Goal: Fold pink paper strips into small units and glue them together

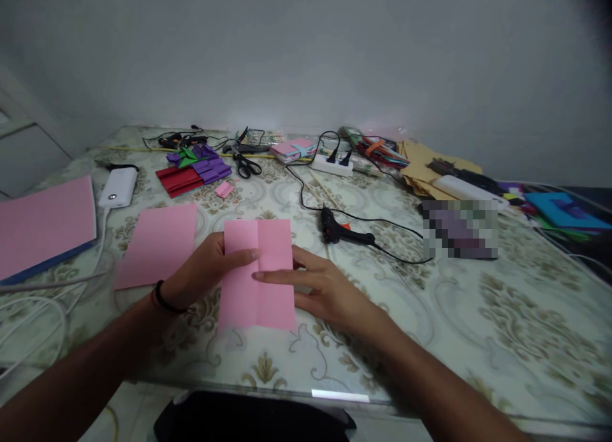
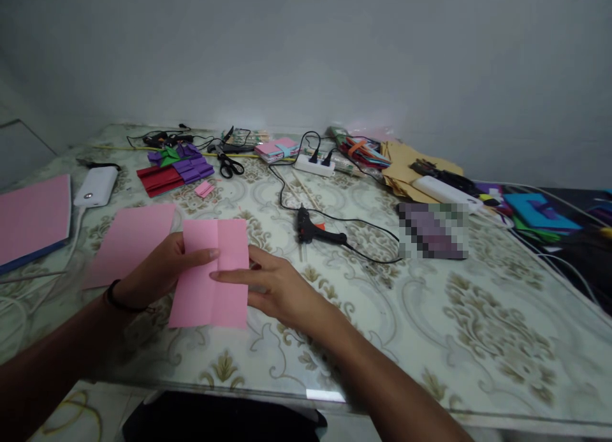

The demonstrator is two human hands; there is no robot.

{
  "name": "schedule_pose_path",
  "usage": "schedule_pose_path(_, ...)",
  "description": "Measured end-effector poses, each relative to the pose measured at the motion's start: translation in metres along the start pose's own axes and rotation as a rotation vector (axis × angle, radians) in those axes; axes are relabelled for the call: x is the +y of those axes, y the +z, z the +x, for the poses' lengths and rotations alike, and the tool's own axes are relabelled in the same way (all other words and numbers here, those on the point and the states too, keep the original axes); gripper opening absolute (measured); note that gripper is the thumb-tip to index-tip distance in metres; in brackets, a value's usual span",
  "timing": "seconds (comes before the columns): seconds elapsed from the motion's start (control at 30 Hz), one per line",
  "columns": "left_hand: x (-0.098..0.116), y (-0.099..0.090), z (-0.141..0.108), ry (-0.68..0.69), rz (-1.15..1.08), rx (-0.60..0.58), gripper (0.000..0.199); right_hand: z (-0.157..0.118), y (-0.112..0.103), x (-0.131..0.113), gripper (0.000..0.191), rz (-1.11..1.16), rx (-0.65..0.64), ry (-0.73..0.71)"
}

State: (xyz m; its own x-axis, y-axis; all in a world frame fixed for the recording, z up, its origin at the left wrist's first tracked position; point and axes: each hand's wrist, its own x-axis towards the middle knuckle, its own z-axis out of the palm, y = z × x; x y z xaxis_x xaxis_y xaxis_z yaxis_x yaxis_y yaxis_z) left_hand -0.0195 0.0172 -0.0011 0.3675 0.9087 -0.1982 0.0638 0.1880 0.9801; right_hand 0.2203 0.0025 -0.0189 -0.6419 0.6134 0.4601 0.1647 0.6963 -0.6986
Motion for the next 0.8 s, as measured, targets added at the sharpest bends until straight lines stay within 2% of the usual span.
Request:
schedule_pose_path(0.17,-0.006,0.001,0.001,-0.003,-0.013,-0.035,0.037,-0.001,0.003,0.002,0.031,0.007,0.044,-0.003)
schedule_pose_path(0.33,0.0,0.001,-0.002,0.105,0.11,-0.044,0.029,0.0,0.001,0.001,0.021,0.066,0.091,0.043)
schedule_pose_path(0.47,0.01,0.0,-0.006,0.143,0.301,-0.077,0.034,0.004,-0.002,-0.004,0.016,0.125,0.186,0.118)
schedule_pose_path(0.57,0.012,0.0,-0.006,0.167,0.324,-0.099,0.044,0.006,-0.005,-0.007,0.016,0.147,0.215,0.197)
schedule_pose_path(0.67,0.01,0.001,-0.005,0.25,0.294,-0.069,0.047,0.006,-0.007,-0.007,0.021,0.135,0.198,0.297)
schedule_pose_path(0.8,0.009,0.004,-0.003,0.244,0.352,0.015,0.029,0.007,-0.007,-0.005,0.027,0.103,0.176,0.364)
